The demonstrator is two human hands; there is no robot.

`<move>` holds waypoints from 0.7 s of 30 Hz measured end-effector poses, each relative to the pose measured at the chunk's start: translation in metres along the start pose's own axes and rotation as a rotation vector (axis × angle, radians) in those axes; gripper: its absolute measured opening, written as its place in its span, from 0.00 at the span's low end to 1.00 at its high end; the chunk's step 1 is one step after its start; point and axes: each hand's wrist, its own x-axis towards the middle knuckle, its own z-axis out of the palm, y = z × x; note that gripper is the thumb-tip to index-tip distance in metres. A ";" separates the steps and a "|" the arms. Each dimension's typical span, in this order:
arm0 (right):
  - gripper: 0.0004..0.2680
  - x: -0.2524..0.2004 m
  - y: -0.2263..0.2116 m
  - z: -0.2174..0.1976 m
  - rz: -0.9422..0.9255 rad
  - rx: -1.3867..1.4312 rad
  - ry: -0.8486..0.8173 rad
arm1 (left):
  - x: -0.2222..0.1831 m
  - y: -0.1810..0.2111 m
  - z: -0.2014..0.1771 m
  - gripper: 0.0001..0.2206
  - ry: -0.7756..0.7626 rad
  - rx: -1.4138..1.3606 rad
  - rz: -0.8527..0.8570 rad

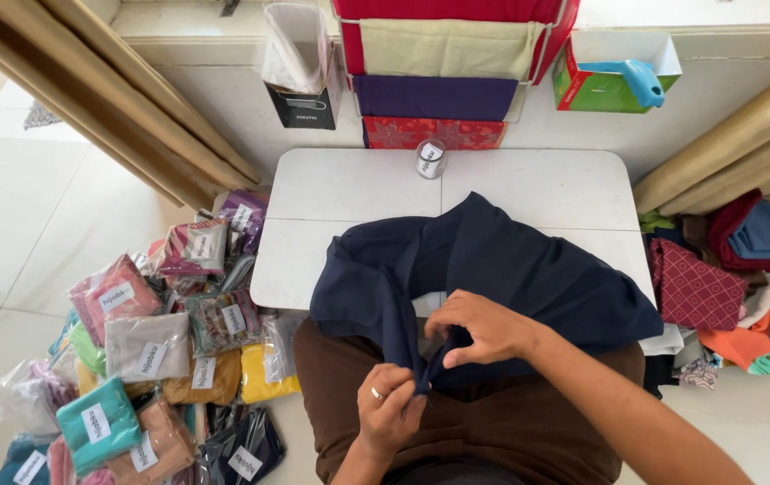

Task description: The person is preparing fabric items for sale by folding them, placing them in plastic bags, applying labels, and using a lint roller to remove debris.

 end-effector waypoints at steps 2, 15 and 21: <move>0.29 -0.002 0.012 0.004 -0.007 -0.018 -0.090 | -0.003 0.009 -0.004 0.08 -0.008 -0.016 0.024; 0.28 -0.014 0.115 -0.040 0.133 -0.300 -0.173 | -0.016 -0.026 -0.044 0.06 0.245 0.013 -0.049; 0.27 -0.053 0.147 -0.161 0.276 -0.624 0.112 | 0.104 -0.091 -0.123 0.09 0.475 0.364 -0.082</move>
